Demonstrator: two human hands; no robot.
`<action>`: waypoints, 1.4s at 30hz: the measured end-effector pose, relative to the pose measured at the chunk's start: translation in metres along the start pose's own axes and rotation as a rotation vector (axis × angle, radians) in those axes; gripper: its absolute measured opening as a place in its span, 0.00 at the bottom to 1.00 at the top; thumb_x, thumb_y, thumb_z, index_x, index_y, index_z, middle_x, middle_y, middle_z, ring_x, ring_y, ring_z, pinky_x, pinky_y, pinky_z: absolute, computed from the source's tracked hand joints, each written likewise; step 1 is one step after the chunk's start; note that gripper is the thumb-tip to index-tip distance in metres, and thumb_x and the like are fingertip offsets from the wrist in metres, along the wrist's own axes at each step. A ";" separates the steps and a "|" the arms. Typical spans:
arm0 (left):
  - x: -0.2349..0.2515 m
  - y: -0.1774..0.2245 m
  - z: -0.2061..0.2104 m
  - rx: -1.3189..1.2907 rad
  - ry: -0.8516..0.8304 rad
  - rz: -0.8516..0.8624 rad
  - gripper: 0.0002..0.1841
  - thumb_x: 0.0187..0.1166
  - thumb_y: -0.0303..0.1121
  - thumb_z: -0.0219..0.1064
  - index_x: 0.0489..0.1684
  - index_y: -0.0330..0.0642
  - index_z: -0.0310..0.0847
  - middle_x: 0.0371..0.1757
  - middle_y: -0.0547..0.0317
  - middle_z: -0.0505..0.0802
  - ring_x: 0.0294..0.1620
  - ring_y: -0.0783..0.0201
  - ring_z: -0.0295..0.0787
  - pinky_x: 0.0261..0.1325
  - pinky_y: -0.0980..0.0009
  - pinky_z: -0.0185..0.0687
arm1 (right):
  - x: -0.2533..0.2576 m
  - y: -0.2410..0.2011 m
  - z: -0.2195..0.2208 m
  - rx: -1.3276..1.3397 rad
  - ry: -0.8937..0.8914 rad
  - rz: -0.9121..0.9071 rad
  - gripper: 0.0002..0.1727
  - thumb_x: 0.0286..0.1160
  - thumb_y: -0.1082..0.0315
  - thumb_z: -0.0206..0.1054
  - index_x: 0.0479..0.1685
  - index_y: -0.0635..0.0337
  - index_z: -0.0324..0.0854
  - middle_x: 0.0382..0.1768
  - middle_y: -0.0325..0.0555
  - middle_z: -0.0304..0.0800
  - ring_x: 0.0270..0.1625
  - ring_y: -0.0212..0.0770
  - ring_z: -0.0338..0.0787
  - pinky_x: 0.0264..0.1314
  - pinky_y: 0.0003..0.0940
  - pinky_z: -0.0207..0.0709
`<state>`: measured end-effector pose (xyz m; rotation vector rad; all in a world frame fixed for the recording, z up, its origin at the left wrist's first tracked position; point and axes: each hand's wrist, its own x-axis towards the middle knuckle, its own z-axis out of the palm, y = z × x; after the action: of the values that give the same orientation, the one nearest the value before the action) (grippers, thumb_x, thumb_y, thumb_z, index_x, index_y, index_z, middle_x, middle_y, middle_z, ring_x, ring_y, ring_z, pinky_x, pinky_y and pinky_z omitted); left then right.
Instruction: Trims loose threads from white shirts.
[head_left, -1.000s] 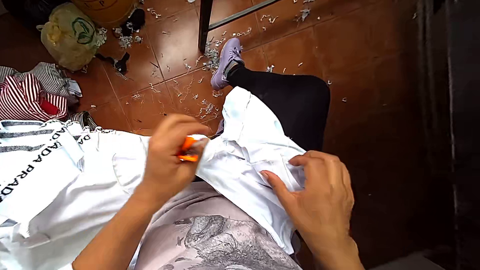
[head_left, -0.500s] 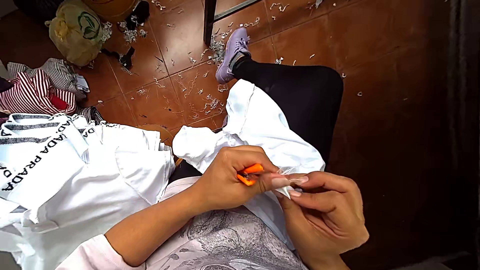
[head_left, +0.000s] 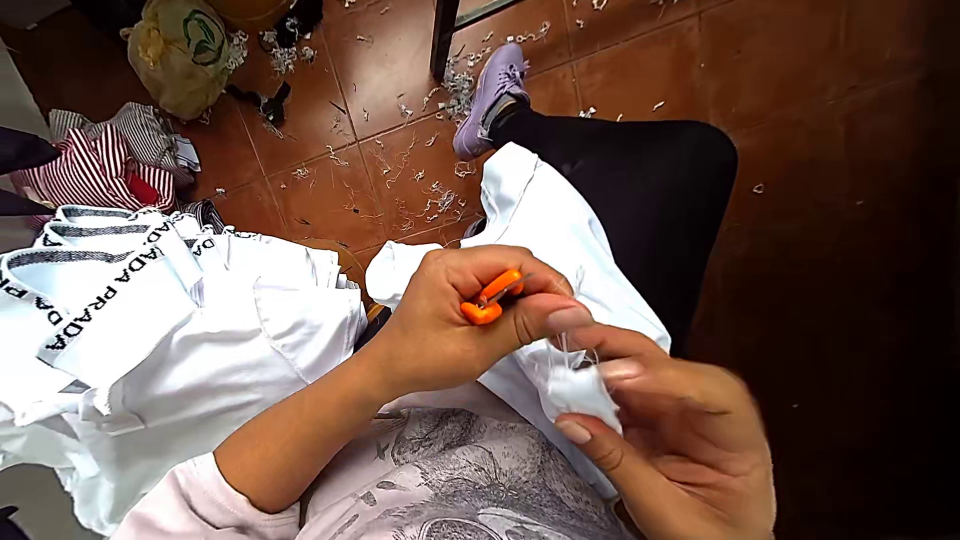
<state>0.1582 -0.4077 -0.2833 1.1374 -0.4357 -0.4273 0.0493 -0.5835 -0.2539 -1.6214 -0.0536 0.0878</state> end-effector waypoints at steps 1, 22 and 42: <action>0.001 0.001 -0.001 0.011 -0.005 0.006 0.07 0.80 0.25 0.69 0.33 0.30 0.83 0.30 0.64 0.88 0.35 0.83 0.84 0.40 0.86 0.80 | -0.001 -0.001 -0.001 -0.006 -0.050 0.036 0.19 0.80 0.65 0.70 0.67 0.37 0.83 0.70 0.27 0.82 0.69 0.28 0.84 0.67 0.22 0.83; -0.033 0.056 -0.025 1.094 -0.312 -0.061 0.21 0.84 0.49 0.61 0.43 0.40 0.90 0.25 0.66 0.85 0.28 0.69 0.82 0.29 0.72 0.75 | 0.024 0.002 0.020 -0.339 0.031 -0.147 0.16 0.74 0.71 0.73 0.60 0.50 0.89 0.63 0.30 0.91 0.66 0.30 0.89 0.67 0.25 0.85; -0.026 -0.004 -0.044 0.335 0.136 0.052 0.07 0.79 0.23 0.68 0.36 0.25 0.87 0.32 0.56 0.90 0.35 0.80 0.83 0.43 0.84 0.79 | 0.074 0.020 0.019 0.201 -0.092 0.179 0.43 0.68 0.66 0.80 0.86 0.46 0.64 0.75 0.30 0.80 0.41 0.23 0.88 0.41 0.14 0.84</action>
<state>0.1592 -0.3615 -0.3053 1.4662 -0.4259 -0.2336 0.1210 -0.5592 -0.2771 -1.4184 0.0286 0.2971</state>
